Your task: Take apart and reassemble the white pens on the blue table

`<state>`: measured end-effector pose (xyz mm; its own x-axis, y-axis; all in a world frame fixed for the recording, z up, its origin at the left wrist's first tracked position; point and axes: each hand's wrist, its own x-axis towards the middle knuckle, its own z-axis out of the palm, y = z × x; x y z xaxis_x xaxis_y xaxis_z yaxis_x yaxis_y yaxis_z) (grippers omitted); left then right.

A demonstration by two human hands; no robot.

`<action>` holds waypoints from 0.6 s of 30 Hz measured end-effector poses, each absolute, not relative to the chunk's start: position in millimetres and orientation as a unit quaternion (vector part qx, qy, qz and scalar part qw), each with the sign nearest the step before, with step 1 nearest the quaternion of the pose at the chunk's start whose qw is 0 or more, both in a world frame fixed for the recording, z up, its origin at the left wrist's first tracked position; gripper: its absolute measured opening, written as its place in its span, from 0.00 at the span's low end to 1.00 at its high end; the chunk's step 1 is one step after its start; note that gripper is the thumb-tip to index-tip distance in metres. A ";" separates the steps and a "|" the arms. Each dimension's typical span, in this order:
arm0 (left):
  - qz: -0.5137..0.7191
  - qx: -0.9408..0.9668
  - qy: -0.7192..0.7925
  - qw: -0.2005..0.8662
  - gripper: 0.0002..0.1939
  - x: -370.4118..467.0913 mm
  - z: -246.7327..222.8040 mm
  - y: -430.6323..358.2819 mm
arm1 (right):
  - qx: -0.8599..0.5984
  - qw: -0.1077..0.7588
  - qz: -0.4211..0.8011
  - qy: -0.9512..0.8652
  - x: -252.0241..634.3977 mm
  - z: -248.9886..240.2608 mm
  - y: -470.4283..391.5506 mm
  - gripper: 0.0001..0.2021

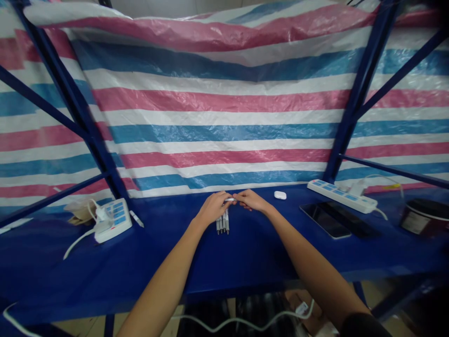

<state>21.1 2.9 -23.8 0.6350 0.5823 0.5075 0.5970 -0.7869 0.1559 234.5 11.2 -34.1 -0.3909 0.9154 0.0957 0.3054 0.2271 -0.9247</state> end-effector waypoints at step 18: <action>-0.283 -0.895 -0.341 -0.043 0.16 16.4 -25.4 5.4 | -0.435 0.350 0.388 -0.733 230.4 -26.5 6.4 0.15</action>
<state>16.4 5.4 -25.4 0.6067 0.6358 0.4771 0.5869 -0.7631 0.2706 230.4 6.4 -26.5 -0.3758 0.9098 0.1762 0.3665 0.3205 -0.8734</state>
